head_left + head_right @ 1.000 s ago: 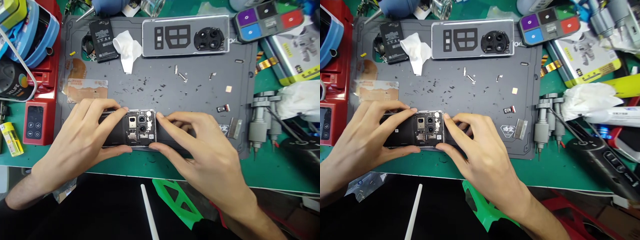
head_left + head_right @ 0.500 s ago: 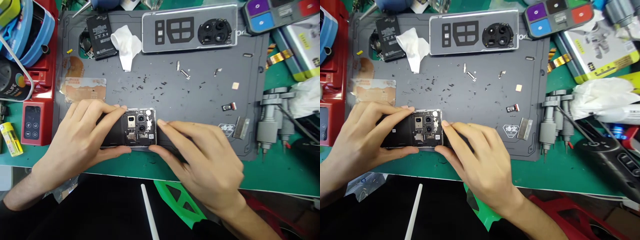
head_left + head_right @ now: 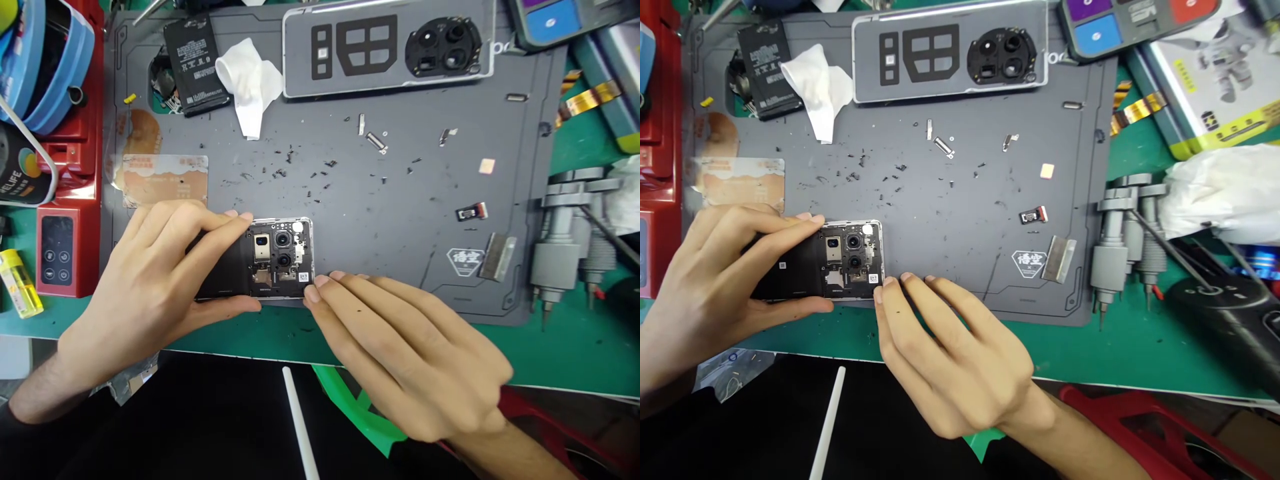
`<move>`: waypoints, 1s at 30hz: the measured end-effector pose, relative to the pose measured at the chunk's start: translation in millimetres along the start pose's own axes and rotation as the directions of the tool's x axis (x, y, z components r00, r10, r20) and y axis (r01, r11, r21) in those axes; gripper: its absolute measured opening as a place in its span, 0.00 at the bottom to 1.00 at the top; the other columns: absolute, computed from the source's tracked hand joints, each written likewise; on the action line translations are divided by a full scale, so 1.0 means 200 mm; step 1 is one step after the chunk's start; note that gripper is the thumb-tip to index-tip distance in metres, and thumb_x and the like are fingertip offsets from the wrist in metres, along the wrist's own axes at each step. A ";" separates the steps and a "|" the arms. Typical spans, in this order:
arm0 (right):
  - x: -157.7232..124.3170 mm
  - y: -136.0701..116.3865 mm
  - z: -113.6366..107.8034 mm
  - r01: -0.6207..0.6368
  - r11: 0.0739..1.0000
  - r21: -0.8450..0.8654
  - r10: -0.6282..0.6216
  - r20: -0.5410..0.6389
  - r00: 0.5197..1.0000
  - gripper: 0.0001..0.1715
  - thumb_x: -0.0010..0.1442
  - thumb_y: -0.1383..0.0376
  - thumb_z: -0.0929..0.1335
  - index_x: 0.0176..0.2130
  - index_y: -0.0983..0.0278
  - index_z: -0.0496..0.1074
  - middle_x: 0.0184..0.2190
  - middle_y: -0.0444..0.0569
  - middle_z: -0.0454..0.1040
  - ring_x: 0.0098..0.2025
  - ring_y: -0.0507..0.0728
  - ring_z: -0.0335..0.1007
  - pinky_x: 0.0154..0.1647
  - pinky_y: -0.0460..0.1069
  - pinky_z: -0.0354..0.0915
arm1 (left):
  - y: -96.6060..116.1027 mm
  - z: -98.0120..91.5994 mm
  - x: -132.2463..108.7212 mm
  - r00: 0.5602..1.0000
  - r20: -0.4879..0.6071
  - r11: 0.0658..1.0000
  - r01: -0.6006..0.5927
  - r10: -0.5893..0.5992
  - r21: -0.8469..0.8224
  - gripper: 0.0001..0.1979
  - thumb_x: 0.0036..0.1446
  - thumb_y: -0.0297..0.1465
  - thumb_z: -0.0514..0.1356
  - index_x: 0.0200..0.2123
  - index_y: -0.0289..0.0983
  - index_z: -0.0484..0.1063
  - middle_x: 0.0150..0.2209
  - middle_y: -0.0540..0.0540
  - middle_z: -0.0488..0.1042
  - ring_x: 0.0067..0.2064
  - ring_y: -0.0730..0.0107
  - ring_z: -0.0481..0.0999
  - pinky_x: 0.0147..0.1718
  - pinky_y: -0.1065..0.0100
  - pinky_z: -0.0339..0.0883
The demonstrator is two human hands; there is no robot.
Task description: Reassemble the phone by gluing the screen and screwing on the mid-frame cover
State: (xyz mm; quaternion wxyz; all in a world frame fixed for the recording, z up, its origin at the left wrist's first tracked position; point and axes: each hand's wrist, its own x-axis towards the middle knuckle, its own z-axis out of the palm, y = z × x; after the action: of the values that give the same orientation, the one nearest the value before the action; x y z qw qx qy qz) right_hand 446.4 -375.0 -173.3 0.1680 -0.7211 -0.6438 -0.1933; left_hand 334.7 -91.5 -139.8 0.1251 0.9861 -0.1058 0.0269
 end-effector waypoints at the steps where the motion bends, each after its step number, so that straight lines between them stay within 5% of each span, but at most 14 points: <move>1: 0.00 0.00 0.00 0.002 1.000 -0.017 -0.003 -0.003 1.000 0.08 0.67 0.74 0.79 0.44 0.63 0.87 0.46 0.51 0.89 0.48 0.60 0.85 0.49 0.55 0.86 | 0.00 0.00 0.00 1.000 0.005 1.000 0.002 -0.002 0.004 0.33 0.77 0.49 0.66 0.76 0.41 0.63 0.60 0.36 0.80 0.60 0.43 0.81 0.56 0.40 0.77; 6: 0.02 -0.01 0.01 0.015 0.999 -0.037 -0.016 -0.021 1.000 0.08 0.68 0.74 0.77 0.39 0.62 0.86 0.44 0.51 0.88 0.43 0.59 0.80 0.47 0.55 0.82 | 0.01 0.00 0.00 1.000 0.009 1.000 -0.006 0.006 0.008 0.32 0.78 0.48 0.64 0.73 0.36 0.65 0.59 0.34 0.79 0.59 0.42 0.80 0.55 0.39 0.76; 17: 0.01 -0.02 0.04 -0.043 0.994 0.097 0.051 -0.077 0.996 0.16 0.66 0.81 0.76 0.53 0.77 0.83 0.43 0.56 0.86 0.44 0.61 0.82 0.48 0.59 0.80 | -0.01 0.03 0.01 0.998 -0.055 0.999 -0.031 0.029 -0.029 0.32 0.77 0.50 0.63 0.72 0.37 0.67 0.57 0.34 0.80 0.56 0.40 0.81 0.51 0.40 0.76; 30: 0.01 -0.04 0.06 -0.176 0.960 0.217 0.189 -0.042 0.981 0.15 0.66 0.83 0.76 0.51 0.74 0.81 0.41 0.54 0.85 0.44 0.59 0.82 0.45 0.57 0.78 | -0.01 0.03 0.00 0.998 -0.053 0.999 -0.022 0.020 -0.037 0.32 0.76 0.50 0.65 0.72 0.38 0.67 0.56 0.35 0.81 0.57 0.41 0.82 0.53 0.42 0.77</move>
State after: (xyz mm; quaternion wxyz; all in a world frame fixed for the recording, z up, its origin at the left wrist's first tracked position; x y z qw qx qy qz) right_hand 438.5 -367.2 -182.2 0.2809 -0.7488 -0.5861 -0.1295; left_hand 335.3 -91.4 -145.1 0.1459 0.9814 -0.1134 0.0523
